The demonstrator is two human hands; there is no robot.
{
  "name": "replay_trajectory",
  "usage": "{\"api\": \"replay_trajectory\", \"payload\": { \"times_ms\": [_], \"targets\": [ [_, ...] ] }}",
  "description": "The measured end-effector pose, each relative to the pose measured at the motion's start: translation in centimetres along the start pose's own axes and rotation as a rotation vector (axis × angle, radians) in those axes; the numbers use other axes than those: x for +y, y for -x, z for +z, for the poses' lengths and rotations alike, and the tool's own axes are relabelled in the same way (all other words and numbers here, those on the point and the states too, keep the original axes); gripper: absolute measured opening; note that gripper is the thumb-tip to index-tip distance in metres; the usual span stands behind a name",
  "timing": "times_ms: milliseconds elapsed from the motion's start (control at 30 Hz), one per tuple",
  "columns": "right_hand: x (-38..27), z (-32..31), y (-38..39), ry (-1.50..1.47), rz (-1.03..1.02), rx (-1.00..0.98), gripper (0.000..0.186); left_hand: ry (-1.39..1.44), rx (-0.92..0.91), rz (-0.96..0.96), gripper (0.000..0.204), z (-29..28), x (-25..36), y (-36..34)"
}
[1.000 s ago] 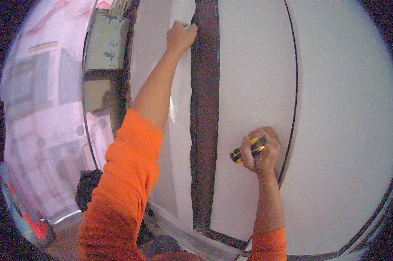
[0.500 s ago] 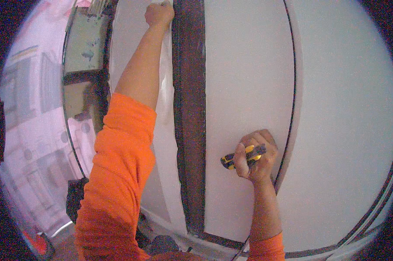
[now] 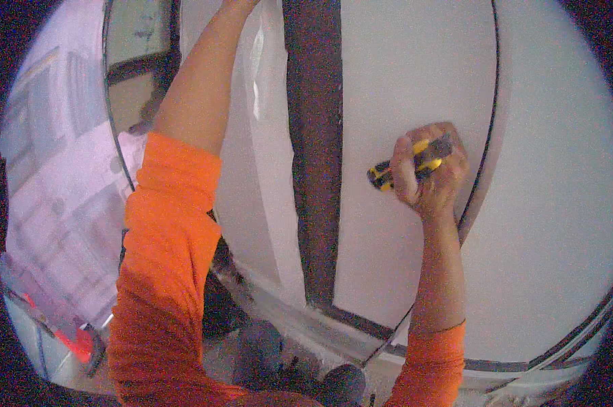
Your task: The person uses a utility knife to score and cut along the edge of a wall panel, peeling away thin strips of material by hand.
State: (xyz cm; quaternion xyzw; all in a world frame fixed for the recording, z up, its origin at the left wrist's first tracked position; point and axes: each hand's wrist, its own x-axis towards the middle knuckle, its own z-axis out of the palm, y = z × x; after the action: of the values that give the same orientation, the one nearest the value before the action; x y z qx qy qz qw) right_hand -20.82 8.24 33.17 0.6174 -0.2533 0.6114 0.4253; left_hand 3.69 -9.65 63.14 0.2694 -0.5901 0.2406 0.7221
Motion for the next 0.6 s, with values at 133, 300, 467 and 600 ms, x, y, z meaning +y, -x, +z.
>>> {"api": "replay_trajectory", "payload": {
  "times_ms": [133,300,467,600],
  "targets": [
    [-0.9,0.6,0.0,0.047,0.061,-0.084,0.025,0.069,0.043,0.08,0.042,-2.2,-0.3,7.1],
    [-0.9,0.8,-0.1,0.061,0.158,-0.103,0.023,0.09,-0.263,0.027,0.037,-6.9,-0.4,16.8],
    [-0.7,2.2,0.3,0.058,0.212,-0.068,0.016,0.06,-0.287,0.126,0.038,-6.4,-5.1,18.1],
    [6.4,0.4,0.3,0.703,-0.441,-0.089,0.017,0.287,-0.319,-0.183,0.043,-5.3,-5.5,17.8]
  ]
}}
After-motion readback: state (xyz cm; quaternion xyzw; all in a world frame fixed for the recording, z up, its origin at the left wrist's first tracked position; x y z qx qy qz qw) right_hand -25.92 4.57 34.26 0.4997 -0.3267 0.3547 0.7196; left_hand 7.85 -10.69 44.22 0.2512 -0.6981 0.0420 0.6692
